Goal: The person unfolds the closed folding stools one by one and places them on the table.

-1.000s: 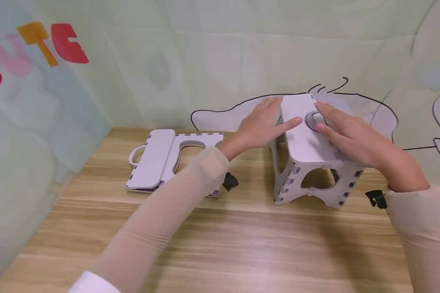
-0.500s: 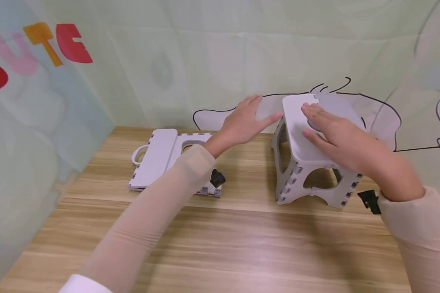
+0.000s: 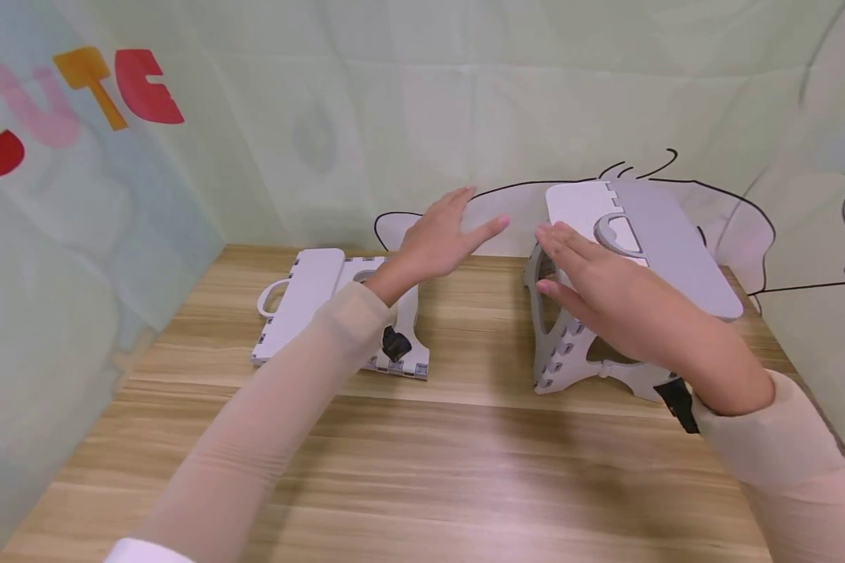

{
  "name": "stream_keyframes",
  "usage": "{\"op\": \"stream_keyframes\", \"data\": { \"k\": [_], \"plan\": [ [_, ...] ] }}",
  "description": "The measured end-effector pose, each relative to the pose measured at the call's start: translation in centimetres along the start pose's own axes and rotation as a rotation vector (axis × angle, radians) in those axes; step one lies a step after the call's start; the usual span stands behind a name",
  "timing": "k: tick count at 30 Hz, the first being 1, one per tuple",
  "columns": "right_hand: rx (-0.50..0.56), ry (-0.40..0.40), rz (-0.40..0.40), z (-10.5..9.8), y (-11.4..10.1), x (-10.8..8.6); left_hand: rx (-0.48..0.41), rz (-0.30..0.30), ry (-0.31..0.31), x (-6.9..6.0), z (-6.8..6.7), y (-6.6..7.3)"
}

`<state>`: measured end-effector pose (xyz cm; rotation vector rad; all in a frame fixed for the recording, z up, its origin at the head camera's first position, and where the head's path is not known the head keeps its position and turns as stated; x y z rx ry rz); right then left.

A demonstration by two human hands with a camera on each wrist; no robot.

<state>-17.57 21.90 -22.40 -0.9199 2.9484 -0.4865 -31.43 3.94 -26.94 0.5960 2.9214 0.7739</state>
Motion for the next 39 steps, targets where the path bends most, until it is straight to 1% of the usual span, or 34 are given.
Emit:
{"op": "stream_keyframes", "data": {
  "k": [1, 3, 5, 7, 12, 19, 23, 27, 32, 39],
  "plan": [
    [-0.007, 0.002, -0.023, 0.3, -0.3, 0.1, -0.002, -0.003, 0.004, -0.1, -0.1, -0.3],
    [-0.038, 0.035, -0.084, 1.0, -1.0, 0.2, -0.011, -0.012, 0.014, -0.2, -0.3, -1.0],
    [-0.051, 0.052, -0.121, 1.8, -1.6, 0.5, -0.017, -0.027, 0.024, -0.4, -0.5, -1.8],
    [-0.044, 0.043, -0.135, 2.6, -2.2, 0.7, -0.023, -0.047, 0.026, -0.6, -0.7, -2.7],
    [0.031, -0.037, -0.058, 5.0, -3.1, 1.4, -0.037, -0.083, 0.027, -1.2, -1.2, -4.9],
    [0.131, -0.074, 0.017, 8.1, -3.3, 3.2, -0.067, -0.094, 0.056, -1.9, -2.0, -7.2],
    [0.164, -0.087, 0.018, 9.4, -3.3, 3.8, -0.067, -0.100, 0.064, -2.3, -2.2, -8.4],
    [0.170, -0.083, 0.012, 10.5, -3.4, 4.4, -0.067, -0.109, 0.072, -2.6, -2.5, -9.6],
    [0.173, -0.069, 0.032, 11.6, -3.7, 5.0, -0.068, -0.142, 0.084, -3.5, -3.1, -11.3],
    [0.219, -0.079, 0.036, 12.6, -4.1, 5.8, -0.050, -0.201, 0.077, -4.8, -3.7, -14.5]
  ]
}}
Point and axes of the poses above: each hand's wrist, its own x-axis towards the middle knuckle, its own z-axis out of the palm, y = z × x, the point moved 5 cm from there along x, towards the middle knuckle, and after that the axes turned 3 degrees about -y, right-handed, at the moved point
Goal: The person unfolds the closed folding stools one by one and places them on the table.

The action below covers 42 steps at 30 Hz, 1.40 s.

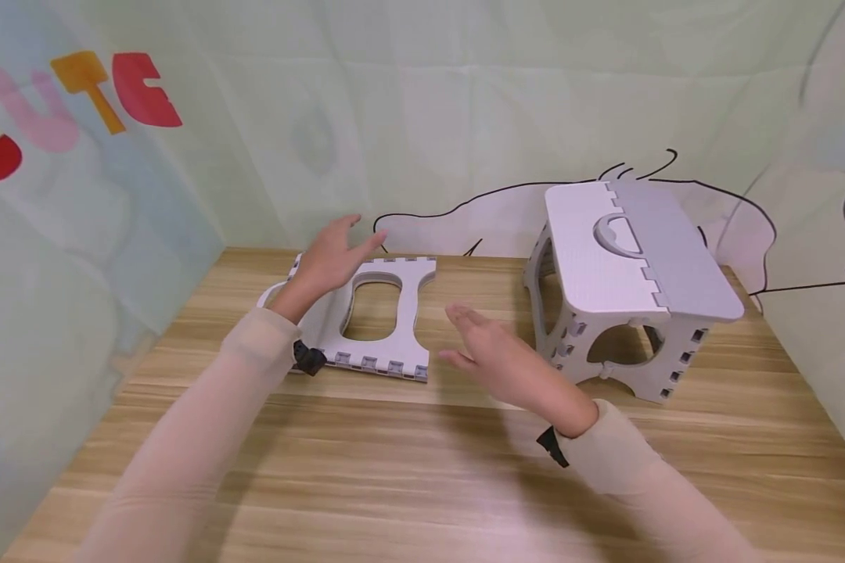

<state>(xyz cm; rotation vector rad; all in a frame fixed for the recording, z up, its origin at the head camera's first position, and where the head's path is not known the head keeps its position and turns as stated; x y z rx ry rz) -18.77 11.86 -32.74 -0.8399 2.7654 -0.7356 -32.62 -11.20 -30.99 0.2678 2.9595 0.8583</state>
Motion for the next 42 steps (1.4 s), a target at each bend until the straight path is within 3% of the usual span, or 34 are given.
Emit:
{"op": "stream_keyframes", "data": {
  "k": [10, 21, 31, 42],
  "plan": [
    [0.055, -0.007, 0.035, 1.9, 0.8, 1.5, 0.011, -0.049, 0.045, -0.7, -1.1, -5.0],
    [0.021, 0.027, -0.016, 4.8, 0.5, 3.3, 0.084, -0.144, 0.029, -1.9, -1.8, -9.9],
    [-0.061, 0.048, -0.067, 6.7, -0.6, 5.1, 0.151, -0.208, -0.006, -3.2, -1.9, -12.1],
    [-0.145, 0.032, -0.093, 8.3, -1.4, 6.4, 0.110, -0.254, -0.117, -4.2, -1.0, -13.8]
  ]
}}
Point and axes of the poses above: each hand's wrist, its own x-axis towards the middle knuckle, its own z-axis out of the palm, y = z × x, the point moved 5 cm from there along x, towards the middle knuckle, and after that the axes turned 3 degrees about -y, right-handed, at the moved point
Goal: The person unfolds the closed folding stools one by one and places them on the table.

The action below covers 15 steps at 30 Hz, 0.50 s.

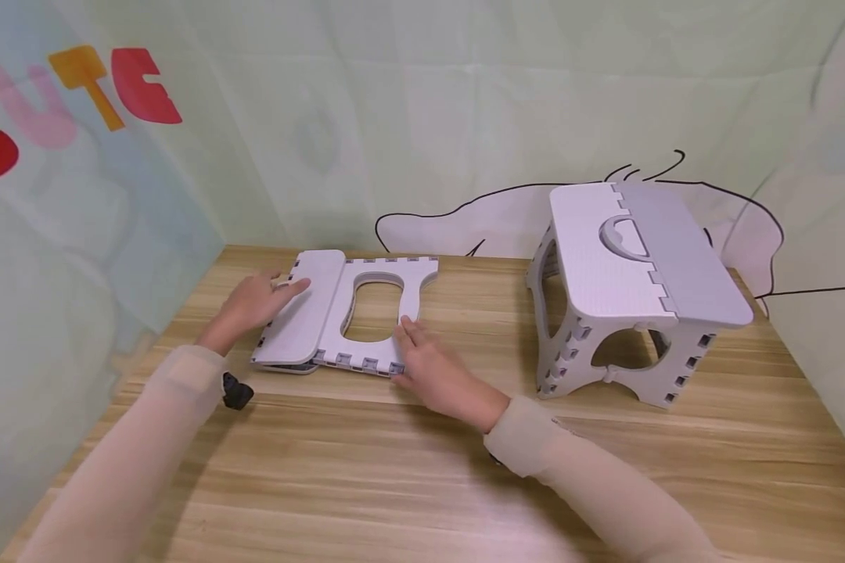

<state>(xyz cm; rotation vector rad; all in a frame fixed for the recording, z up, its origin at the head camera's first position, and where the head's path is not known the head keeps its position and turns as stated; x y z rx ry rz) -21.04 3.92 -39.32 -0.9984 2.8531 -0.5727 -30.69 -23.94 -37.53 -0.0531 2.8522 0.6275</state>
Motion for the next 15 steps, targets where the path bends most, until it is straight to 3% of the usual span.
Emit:
{"op": "stream_keyframes", "data": {
  "k": [6, 15],
  "plan": [
    [-0.025, -0.029, -0.003, 0.6, -0.2, 0.6, -0.042, -0.012, -0.040, 0.0, 0.2, -0.8],
    [-0.058, -0.075, 0.039, 0.9, -0.6, 1.5, -0.090, -0.010, -0.019, 0.1, 0.0, -1.9]
  ]
}}
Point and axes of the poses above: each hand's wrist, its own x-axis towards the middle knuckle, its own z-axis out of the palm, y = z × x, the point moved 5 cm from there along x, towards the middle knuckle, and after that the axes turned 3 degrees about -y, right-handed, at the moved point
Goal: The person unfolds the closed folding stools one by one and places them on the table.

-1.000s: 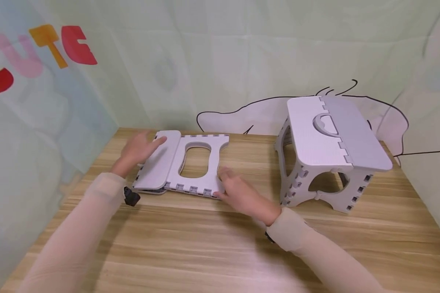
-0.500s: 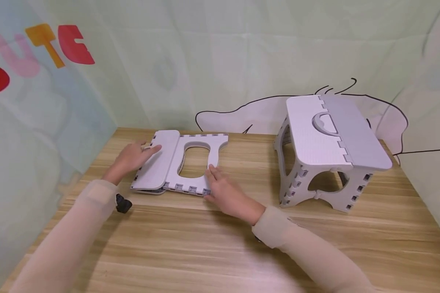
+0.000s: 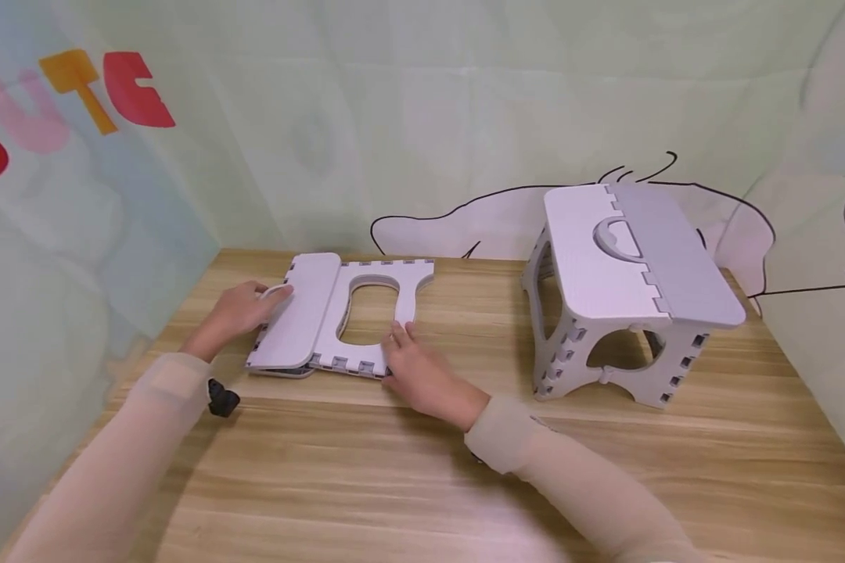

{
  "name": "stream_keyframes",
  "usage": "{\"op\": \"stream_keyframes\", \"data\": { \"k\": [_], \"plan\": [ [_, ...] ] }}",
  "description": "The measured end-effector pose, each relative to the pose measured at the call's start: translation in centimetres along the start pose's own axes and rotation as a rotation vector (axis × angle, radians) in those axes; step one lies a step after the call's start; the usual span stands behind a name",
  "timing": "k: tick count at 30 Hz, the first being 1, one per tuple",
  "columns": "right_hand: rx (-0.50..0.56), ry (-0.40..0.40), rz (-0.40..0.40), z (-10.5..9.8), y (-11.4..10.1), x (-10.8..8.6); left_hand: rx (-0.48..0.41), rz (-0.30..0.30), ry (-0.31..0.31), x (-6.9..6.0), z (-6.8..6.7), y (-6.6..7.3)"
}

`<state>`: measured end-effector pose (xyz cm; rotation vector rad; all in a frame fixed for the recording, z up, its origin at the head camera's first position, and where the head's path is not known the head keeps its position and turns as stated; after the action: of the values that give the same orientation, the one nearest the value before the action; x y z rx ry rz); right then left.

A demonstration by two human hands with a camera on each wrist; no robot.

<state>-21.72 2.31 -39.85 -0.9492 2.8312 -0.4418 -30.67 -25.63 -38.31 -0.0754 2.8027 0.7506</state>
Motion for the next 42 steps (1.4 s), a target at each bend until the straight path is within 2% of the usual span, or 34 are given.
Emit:
{"op": "stream_keyframes", "data": {
  "k": [11, 24, 33, 42],
  "plan": [
    [-0.112, -0.001, 0.004, 0.2, -0.4, 0.5, -0.013, -0.010, -0.007, -0.2, -0.2, -0.2],
    [-0.153, 0.012, -0.003, 0.1, -0.6, 0.6, -0.012, -0.015, -0.002, -0.2, -0.3, -0.5],
    [-0.096, 0.005, 0.013, 0.1, -0.5, 0.5, -0.056, 0.011, 0.029, -0.3, -0.7, -0.3],
    [-0.030, 0.020, 0.012, -0.3, -0.3, 0.3, -0.050, 0.049, 0.031, -0.9, -1.8, 0.5]
  ]
}}
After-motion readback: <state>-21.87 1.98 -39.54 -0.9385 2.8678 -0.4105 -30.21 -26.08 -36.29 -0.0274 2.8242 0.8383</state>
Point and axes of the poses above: each hand's wrist, its own x-axis towards the middle knuckle, its own z-axis out of the palm, y = z × x, the point moved 5 cm from there along x, towards the middle knuckle, and after that the axes turned 3 degrees about -y, right-handed, at the moved point
